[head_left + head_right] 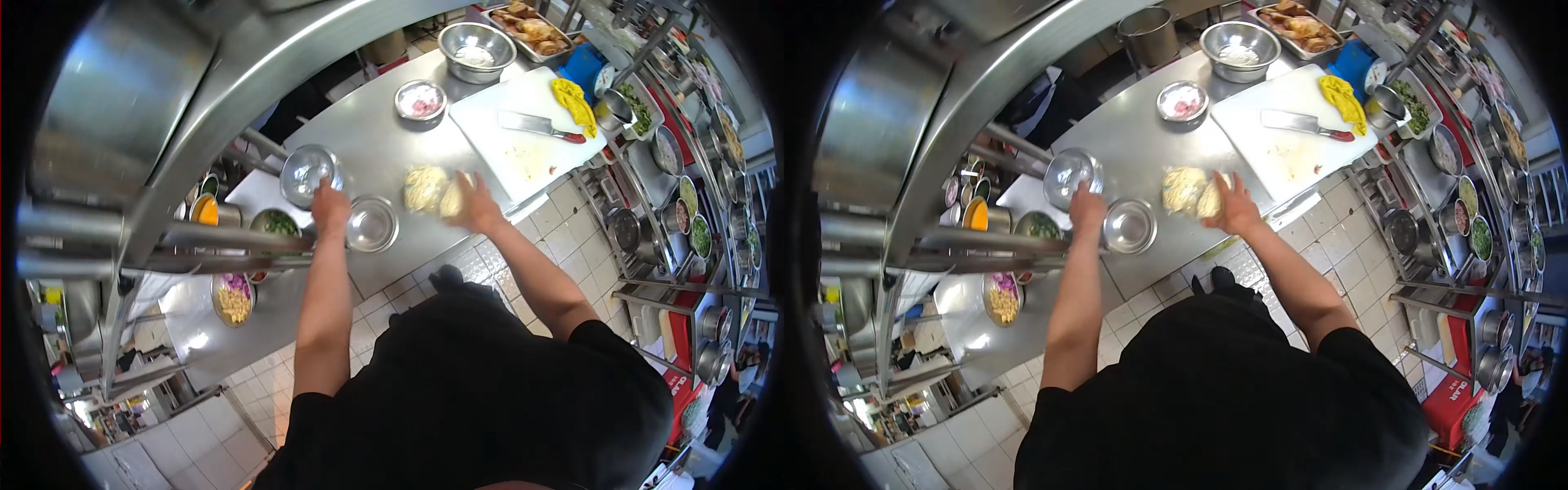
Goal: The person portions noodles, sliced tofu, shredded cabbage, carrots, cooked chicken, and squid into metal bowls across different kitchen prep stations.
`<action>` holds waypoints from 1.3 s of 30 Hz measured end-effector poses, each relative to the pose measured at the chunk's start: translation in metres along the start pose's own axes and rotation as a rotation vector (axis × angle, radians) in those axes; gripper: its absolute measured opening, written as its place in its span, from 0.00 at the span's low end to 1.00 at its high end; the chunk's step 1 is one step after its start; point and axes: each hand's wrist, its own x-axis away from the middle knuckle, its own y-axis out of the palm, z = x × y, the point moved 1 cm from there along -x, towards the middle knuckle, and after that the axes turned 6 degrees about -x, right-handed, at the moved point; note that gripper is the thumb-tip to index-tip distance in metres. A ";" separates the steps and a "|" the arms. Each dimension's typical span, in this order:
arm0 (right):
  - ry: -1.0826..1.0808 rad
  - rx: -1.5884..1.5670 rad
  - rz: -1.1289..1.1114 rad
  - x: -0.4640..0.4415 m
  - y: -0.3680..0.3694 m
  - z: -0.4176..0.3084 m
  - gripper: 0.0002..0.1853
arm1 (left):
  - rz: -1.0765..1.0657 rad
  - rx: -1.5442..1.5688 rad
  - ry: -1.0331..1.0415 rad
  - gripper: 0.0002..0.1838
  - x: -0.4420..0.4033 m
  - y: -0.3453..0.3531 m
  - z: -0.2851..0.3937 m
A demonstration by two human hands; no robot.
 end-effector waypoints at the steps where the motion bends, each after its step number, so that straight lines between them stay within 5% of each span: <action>1: 0.014 -0.012 0.012 0.003 -0.003 0.007 0.52 | 0.019 -0.063 0.052 0.27 -0.024 0.024 -0.024; 4: -0.085 -0.083 0.235 0.014 -0.006 0.033 0.47 | 0.081 -0.109 0.120 0.19 -0.002 -0.006 -0.005; 8: -0.350 -0.331 0.508 0.026 -0.019 0.030 0.29 | 0.199 -0.258 0.218 0.15 -0.019 -0.021 -0.017; 9: -0.391 -0.398 0.519 0.028 -0.028 0.026 0.26 | 0.557 0.000 0.298 0.14 -0.007 -0.041 -0.007; 12: -0.642 -0.470 0.497 0.036 -0.062 -0.024 0.22 | 0.508 -0.060 0.363 0.13 0.031 -0.080 0.050; 14: -0.739 -0.438 0.412 0.042 -0.083 -0.051 0.20 | 0.287 -0.100 0.637 0.12 0.083 -0.094 0.106; 18: -0.602 -0.375 0.264 0.035 -0.090 -0.031 0.17 | -0.013 0.036 0.918 0.16 0.133 -0.082 0.170; 20: -0.536 -0.512 0.564 0.034 -0.100 0.006 0.17 | 0.000 0.376 0.924 0.28 0.161 -0.088 0.193; 21: -0.279 -0.903 0.461 0.036 -0.106 0.028 0.18 | -0.069 0.402 0.918 0.38 0.157 -0.086 0.187; 24: 0.281 -1.832 0.334 0.025 -0.099 0.121 0.22 | -0.232 0.681 0.776 0.36 0.157 -0.085 0.170; 26: 0.520 -2.021 0.522 0.007 -0.039 0.203 0.22 | -0.316 0.693 0.761 0.34 0.143 -0.058 0.150; 28: 0.489 -1.681 0.544 0.037 -0.062 0.172 0.20 | -0.510 0.766 0.644 0.29 0.127 -0.039 0.134; 30: 0.096 -1.374 0.340 0.064 -0.089 0.119 0.18 | -0.755 0.916 0.393 0.22 0.129 -0.031 0.130; 31: 0.079 -1.372 0.278 0.072 -0.085 0.101 0.18 | -0.887 0.957 0.206 0.23 0.126 -0.025 0.124; 33: -0.525 -0.721 0.155 0.087 -0.077 0.067 0.16 | -0.920 1.039 0.020 0.20 0.136 -0.014 0.116; 34: -0.547 -0.721 0.135 0.092 -0.070 0.053 0.16 | -1.002 1.094 -0.147 0.18 0.138 -0.010 0.107; 36: -0.783 -0.369 -0.103 0.099 -0.057 0.029 0.20 | -0.878 1.035 -0.085 0.16 0.139 0.008 0.064; 39: -0.733 -0.713 -0.086 0.082 -0.048 0.018 0.23 | -0.720 0.999 -0.055 0.14 0.160 0.008 0.004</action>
